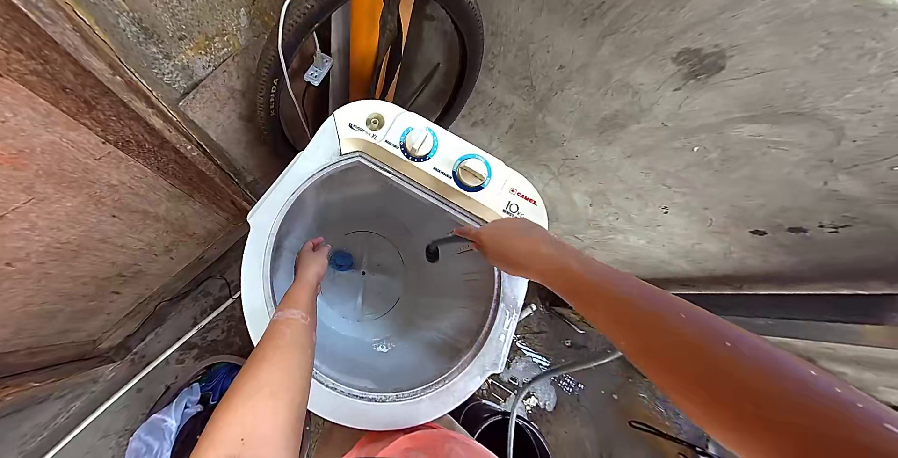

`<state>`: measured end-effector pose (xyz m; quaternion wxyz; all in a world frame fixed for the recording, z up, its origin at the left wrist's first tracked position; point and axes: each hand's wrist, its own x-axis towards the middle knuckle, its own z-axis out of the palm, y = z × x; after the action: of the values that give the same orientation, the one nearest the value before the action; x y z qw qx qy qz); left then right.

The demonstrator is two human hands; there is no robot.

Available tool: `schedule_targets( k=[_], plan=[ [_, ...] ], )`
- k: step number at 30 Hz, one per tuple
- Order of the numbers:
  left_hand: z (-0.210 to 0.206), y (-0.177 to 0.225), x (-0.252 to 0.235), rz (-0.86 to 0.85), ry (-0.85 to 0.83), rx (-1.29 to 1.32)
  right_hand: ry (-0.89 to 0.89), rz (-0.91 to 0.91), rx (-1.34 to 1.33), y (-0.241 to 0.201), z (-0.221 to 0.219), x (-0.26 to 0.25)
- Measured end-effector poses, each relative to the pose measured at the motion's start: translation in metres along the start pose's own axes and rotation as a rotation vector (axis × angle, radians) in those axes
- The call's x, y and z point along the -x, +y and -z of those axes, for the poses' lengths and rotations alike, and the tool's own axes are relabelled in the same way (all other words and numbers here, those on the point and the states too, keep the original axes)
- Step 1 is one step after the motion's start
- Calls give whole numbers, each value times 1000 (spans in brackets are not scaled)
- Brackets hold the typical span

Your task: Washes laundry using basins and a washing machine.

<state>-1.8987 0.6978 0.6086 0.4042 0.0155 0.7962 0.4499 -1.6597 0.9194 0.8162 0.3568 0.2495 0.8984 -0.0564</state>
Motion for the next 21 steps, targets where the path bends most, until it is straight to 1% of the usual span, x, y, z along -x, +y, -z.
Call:
schedule_targets(
  k=[2, 4, 6, 8, 9, 10, 12, 13, 14, 15, 16, 18, 21],
  plan=[
    [-2, -3, -2, -23, -27, -73, -65, 45, -14, 3, -11, 11],
    [-4, -9, -8, -41, -53, -191, -52, 127, -83, -5, -15, 25],
    [-7, -17, -11, -72, -98, -423, 9, 213, -171, -16, -12, 41],
    [-12, -23, -11, -65, -174, -666, 115, 298, -259, -28, -5, 57],
    [-15, -29, -11, -52, -217, -743, 175, 340, -298, -33, -3, 64],
    [-17, -34, -11, -46, -263, -755, 252, 387, -323, -37, -2, 71],
    [-15, -37, -4, -66, -333, -570, 386, 449, -342, -42, -1, 78],
    [-14, -40, -4, -36, -346, -420, 446, 465, -329, -44, -3, 79],
    [-16, -41, -6, 36, -337, -293, 499, 464, -307, -45, -5, 78],
    [-17, -40, -7, 94, -319, -245, 533, 448, -283, -46, -7, 74],
    [-18, -37, -11, 145, -283, -266, 544, 414, -259, -47, -7, 70],
    [-19, -37, -21, 158, -163, -305, 488, 320, -199, -47, -6, 59],
    [-13, -28, -16, 104, -51, -303, 227, 184, -113, -43, 1, 45]
  ],
)
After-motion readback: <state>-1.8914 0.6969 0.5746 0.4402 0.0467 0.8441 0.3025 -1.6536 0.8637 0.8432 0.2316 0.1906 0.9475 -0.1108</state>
